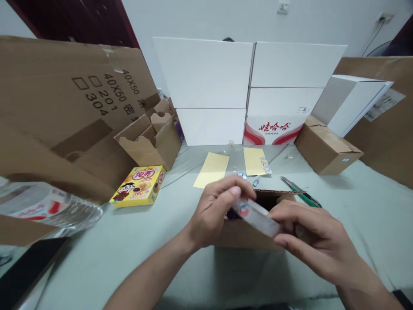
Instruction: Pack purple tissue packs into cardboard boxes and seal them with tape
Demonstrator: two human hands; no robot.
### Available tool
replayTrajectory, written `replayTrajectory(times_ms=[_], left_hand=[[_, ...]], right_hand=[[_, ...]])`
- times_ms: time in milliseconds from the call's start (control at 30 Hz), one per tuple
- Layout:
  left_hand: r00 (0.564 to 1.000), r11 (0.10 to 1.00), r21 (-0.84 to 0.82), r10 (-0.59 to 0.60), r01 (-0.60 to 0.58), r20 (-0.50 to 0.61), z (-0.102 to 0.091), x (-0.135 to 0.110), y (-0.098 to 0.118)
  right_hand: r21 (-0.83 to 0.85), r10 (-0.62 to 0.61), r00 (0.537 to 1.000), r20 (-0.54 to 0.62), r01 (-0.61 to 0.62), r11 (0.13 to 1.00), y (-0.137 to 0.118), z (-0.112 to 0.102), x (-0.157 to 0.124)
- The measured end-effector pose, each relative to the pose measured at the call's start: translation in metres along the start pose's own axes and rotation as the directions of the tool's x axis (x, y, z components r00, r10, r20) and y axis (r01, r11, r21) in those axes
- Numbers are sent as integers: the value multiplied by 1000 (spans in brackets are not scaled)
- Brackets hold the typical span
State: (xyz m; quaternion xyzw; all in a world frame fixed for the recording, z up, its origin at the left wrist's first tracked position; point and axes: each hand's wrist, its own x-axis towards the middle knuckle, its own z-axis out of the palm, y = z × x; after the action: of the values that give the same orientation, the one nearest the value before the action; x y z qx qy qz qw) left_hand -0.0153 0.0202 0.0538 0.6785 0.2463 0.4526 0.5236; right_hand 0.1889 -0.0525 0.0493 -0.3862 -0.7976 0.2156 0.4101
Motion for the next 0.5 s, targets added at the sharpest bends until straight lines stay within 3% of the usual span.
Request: replayTrajectory(times_ms=[67,133,167,233,300,400,500], left_hand=[[964,995,-31,87,-98,-252,4,-5,-1],[924,988,22,153,-155,-351,9,-12,1],[939,989,45,151,-144,-309,12,-16,3],[991,998,29,54,-51,-126,19,-21,8],[998,996,-62,-63,65,30,27,-23,10],[990,940,-309,-142,143,25,36,-21,7],[989,847,-521,-145,103,-40,32,-21,4]], right_hand=[[5,-2,991,-133,3,1000,-1,5,0],[-12,-45,971,-234,43,999,-1,13,1],[-30,-75,962,-262,70,997,0,17,2],[-98,-131,951,-281,107,989,2,26,3],[-186,-176,945,-276,127,974,3,33,4],[-300,-232,940,-249,153,942,5,37,2],[-378,-255,937,-241,151,913,13,27,-1]])
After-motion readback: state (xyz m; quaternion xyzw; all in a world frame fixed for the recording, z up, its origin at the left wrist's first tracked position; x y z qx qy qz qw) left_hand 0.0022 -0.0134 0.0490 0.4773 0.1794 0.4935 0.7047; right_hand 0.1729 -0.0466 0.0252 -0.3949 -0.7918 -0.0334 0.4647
